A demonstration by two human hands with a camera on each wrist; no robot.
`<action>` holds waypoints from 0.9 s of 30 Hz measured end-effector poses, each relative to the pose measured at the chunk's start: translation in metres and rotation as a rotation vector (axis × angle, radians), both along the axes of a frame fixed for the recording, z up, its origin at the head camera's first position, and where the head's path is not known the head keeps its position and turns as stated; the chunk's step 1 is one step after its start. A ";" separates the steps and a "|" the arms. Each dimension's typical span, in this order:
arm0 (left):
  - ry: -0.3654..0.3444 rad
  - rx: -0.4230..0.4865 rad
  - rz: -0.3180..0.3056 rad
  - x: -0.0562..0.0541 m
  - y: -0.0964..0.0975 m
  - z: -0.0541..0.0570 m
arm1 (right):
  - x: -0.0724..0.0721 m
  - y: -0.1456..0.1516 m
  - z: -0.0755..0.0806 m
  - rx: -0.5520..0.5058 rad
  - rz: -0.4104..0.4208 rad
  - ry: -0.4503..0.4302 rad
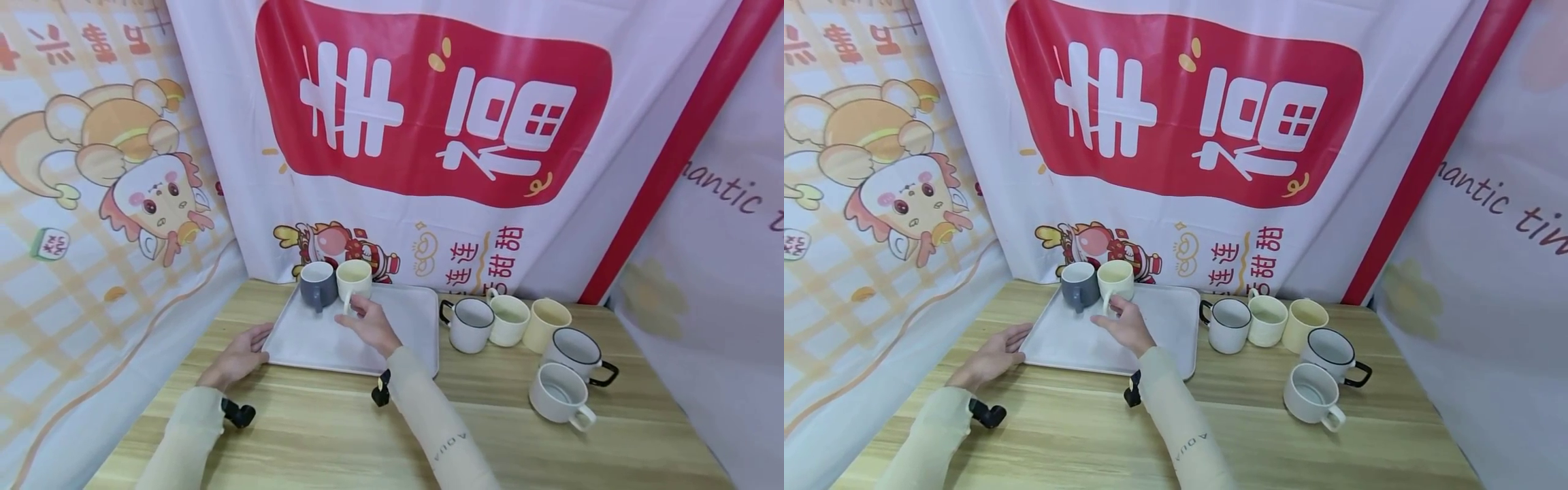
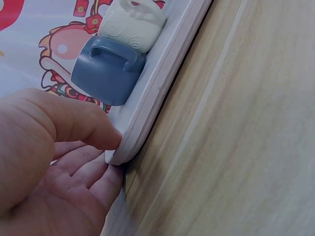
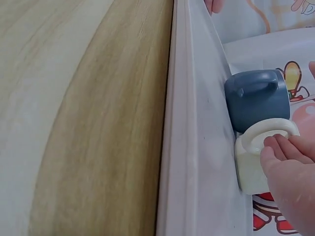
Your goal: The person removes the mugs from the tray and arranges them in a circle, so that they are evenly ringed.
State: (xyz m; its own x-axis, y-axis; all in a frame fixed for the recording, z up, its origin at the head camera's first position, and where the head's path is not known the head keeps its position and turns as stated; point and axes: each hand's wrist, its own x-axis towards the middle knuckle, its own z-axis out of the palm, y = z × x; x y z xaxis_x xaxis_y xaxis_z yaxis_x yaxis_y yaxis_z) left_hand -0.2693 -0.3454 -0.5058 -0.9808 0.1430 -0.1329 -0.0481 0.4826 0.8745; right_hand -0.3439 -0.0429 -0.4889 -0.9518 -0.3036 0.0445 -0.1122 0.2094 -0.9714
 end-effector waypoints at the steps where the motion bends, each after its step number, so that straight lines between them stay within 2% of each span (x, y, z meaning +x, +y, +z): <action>1: -0.001 0.001 0.002 0.000 0.001 0.000 | -0.002 -0.001 -0.001 -0.023 -0.004 -0.006; 7: -0.007 -0.004 0.012 0.001 0.003 0.000 | -0.010 -0.007 -0.004 -0.139 -0.104 -0.124; 13: -0.010 -0.003 0.024 0.002 0.002 0.003 | -0.013 -0.003 0.003 -0.035 -0.295 -0.203; 15: -0.008 -0.011 0.018 0.001 0.002 0.002 | -0.012 0.003 0.006 0.011 -0.323 -0.222; 18: -0.015 -0.014 0.021 0.001 0.002 0.001 | -0.009 0.013 0.008 0.051 -0.284 -0.244; 21: -0.018 -0.012 0.016 0.001 0.002 0.000 | -0.005 0.024 0.012 0.049 -0.187 -0.290; 24: -0.017 -0.019 0.011 0.000 0.001 -0.001 | 0.001 0.034 0.017 0.007 -0.089 -0.362; 27: -0.019 -0.032 0.011 0.000 0.001 -0.001 | 0.006 0.043 0.021 -0.046 -0.043 -0.427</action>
State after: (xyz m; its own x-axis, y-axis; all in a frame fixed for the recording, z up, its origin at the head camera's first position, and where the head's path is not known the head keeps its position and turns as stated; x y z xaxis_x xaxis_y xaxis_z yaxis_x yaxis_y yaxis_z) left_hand -0.2695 -0.3443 -0.5069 -0.9795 0.1275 -0.1563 -0.0705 0.5098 0.8574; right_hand -0.3375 -0.0001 -0.4681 -0.8995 -0.2704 -0.3432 0.3093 0.1609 -0.9373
